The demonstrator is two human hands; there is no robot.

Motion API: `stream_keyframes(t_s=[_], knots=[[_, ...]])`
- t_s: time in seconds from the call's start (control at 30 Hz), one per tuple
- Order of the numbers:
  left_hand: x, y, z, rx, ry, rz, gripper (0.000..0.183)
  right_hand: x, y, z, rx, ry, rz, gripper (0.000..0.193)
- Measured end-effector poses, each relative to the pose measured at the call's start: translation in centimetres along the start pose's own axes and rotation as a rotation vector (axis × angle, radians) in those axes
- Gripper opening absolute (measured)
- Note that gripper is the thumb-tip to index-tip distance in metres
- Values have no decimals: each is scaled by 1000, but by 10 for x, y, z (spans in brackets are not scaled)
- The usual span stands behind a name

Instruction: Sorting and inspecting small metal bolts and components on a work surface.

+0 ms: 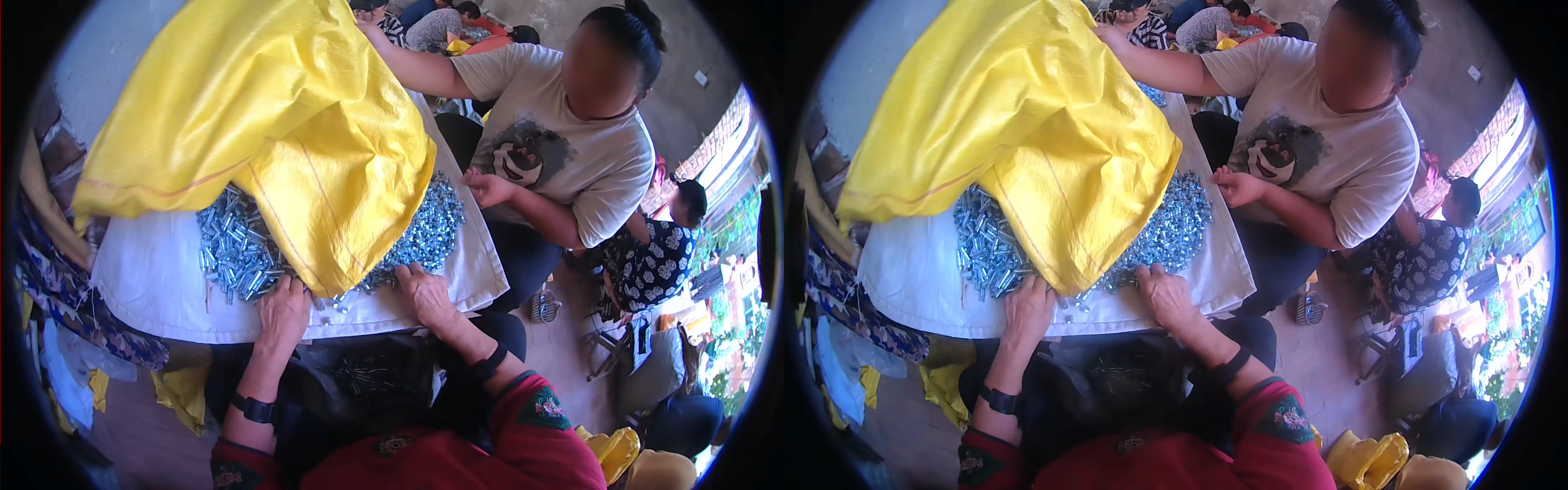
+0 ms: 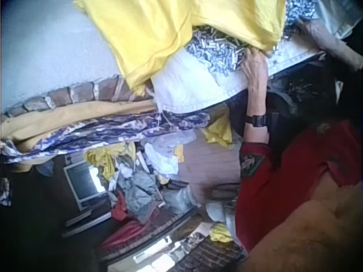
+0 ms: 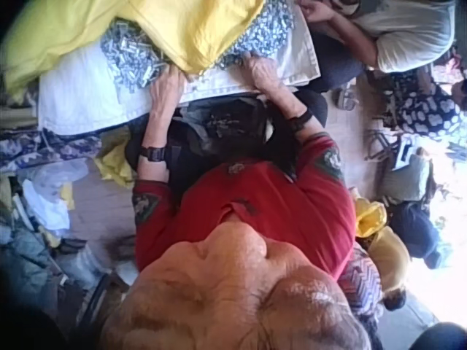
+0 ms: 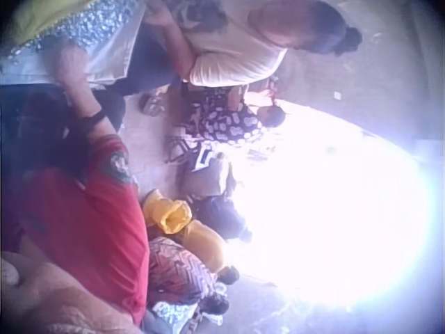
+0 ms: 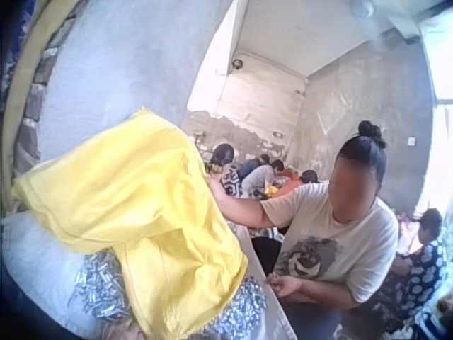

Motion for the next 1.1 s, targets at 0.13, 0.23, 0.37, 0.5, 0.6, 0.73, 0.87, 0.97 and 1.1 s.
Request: stream_keyframes(t_s=[0.13, 0.23, 0.37, 0.5, 0.6, 0.73, 0.87, 0.97, 1.1], knots=[[7, -16, 4, 38, 8, -14, 15, -2, -5, 1, 171, -53, -44, 14], [13, -26, -1, 43, 17, 1, 15, 2, 5, 20, 247, -67, -17, 21], [17, -33, -14, 39, -32, 23, 15, -3, 35, 28, 392, -121, 152, 18], [17, -32, -16, -22, -81, 8, 14, -7, 56, 19, 369, -139, 310, 19], [13, -28, -16, -92, -113, -12, 15, -3, 50, 18, 344, -85, 262, 16], [15, -18, -9, -282, -200, 22, 15, 4, 33, 10, 230, -76, 65, 13], [11, 2, -15, -528, -250, 146, 17, 10, 35, 25, 310, -163, -25, 25], [14, 8, -19, -659, -222, 246, 18, 19, 52, 19, 221, -265, 183, 29], [9, 12, -20, -693, -258, 238, 19, 42, 91, 9, 180, -138, 521, 24]])
Point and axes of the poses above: each hand's wrist, its own x-axis towards the middle knuckle, its own z-axis out of the back of the hand, y = z × x, the point moved 3 cm from there along x, towards the middle knuckle, and after that the axes turned 2 degrees about x, right-handed, at the moved point
